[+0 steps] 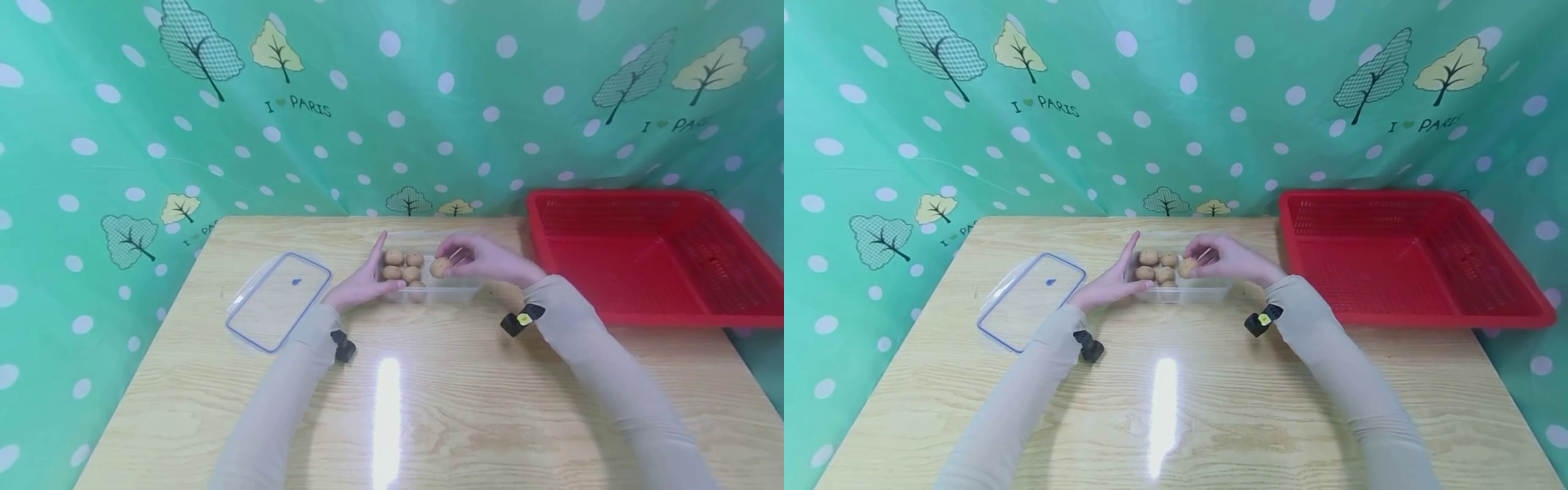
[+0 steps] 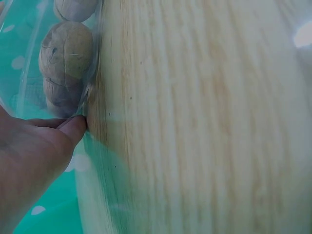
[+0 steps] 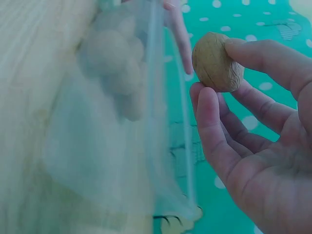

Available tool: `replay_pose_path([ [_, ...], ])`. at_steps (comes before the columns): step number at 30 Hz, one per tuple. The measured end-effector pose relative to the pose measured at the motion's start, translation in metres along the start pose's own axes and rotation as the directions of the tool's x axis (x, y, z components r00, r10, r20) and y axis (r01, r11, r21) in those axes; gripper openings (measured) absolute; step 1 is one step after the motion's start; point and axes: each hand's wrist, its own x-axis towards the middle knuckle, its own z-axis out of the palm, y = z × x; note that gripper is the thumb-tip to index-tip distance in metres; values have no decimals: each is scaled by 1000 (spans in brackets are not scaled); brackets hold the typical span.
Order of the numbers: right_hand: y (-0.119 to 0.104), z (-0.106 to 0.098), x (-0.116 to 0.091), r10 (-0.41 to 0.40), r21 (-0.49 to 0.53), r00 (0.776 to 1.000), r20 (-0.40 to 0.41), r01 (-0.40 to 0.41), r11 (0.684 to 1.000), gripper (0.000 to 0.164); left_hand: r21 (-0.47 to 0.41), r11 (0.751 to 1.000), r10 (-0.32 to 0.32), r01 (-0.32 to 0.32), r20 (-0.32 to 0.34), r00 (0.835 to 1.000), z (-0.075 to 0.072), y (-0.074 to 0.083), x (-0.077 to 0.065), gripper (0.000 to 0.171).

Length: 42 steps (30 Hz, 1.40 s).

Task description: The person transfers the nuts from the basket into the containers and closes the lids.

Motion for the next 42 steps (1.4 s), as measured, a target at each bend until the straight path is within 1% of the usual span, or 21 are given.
replay_pose_path([
  [4,5,8,5,-29,13,999,28,29,1000,33,66,998,-16,17,-14,1000,1,1,1,111],
  [6,7,10,7,-32,15,999,42,32,999,34,101,994,-40,43,-30,999,1,3,1,111],
  [8,8,12,9,-21,12,998,59,20,1000,34,125,990,-61,67,-45,997,1,5,0,111],
  [11,12,14,13,25,9,997,79,-26,1000,34,143,986,-76,84,-59,995,2,7,-1,111],
  [14,14,16,17,71,6,993,97,-72,997,34,149,986,-71,79,-57,996,2,7,-1,111],
  [17,15,18,20,105,-20,988,115,-103,994,33,145,986,-74,82,-57,996,2,6,-1,112],
  [22,14,20,23,86,-90,983,160,-72,993,31,134,988,-69,77,-62,996,2,5,-3,112],
  [26,15,21,26,70,-126,980,186,-47,991,29,132,988,-71,75,-38,997,4,23,-8,110],
  [29,14,21,27,80,-173,977,199,-46,984,26,102,992,-67,69,-14,998,4,30,-9,108],
  [32,15,21,29,101,-210,974,203,-57,976,24,60,997,-49,50,-10,999,2,15,-4,110],
  [35,16,23,31,117,-225,974,196,-71,972,23,75,996,-42,44,-27,999,1,5,-1,110],
  [38,16,24,31,126,-228,974,186,-82,970,23,117,992,-43,47,-44,998,1,2,-1,111],
  [42,15,26,31,139,-229,974,178,-97,969,22,165,984,-53,62,-62,997,0,2,-3,111],
])
